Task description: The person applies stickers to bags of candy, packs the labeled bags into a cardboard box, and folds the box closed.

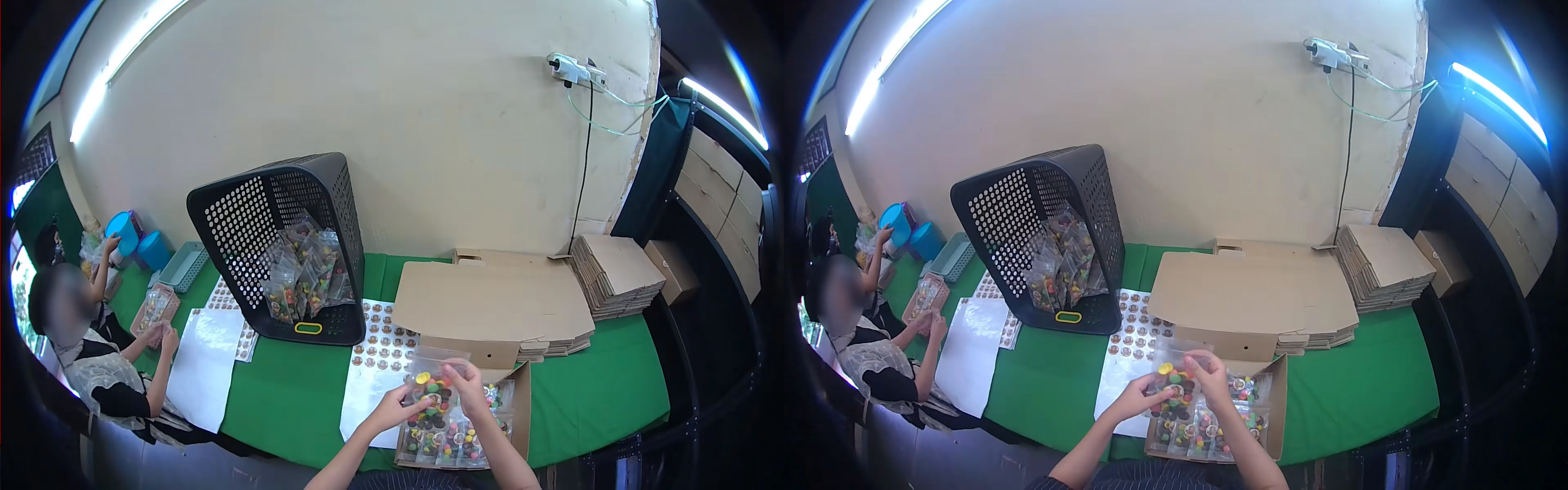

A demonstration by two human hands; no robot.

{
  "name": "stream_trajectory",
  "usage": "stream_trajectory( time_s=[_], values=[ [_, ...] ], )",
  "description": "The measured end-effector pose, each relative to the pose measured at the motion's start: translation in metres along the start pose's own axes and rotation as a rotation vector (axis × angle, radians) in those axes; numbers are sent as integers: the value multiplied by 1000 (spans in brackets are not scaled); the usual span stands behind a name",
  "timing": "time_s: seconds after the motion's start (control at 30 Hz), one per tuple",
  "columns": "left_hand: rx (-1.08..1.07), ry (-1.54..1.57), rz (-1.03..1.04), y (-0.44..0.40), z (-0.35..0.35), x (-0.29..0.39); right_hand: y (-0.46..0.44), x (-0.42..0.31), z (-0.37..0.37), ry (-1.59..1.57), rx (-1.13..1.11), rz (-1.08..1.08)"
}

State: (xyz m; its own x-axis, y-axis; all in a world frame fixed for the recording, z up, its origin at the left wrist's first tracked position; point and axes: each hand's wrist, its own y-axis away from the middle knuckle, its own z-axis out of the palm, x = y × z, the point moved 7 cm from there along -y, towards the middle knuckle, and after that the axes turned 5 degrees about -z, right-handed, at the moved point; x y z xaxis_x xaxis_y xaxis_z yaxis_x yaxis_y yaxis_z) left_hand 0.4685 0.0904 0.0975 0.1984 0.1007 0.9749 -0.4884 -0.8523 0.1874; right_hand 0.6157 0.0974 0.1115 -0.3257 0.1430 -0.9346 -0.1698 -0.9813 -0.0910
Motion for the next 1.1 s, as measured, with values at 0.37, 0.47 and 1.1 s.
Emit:
stream_trajectory(
  time_s=[0.37,0.47,1.1],
  values=[
    [201,423,12,-14,-15,22,10,5,29,9,-2,88],
    [268,402,40,-15,-15,19,8,10,24,-8,25,47],
    [401,181,165,-4,-42,6,2,16,7,-29,79,-6]
  ],
)
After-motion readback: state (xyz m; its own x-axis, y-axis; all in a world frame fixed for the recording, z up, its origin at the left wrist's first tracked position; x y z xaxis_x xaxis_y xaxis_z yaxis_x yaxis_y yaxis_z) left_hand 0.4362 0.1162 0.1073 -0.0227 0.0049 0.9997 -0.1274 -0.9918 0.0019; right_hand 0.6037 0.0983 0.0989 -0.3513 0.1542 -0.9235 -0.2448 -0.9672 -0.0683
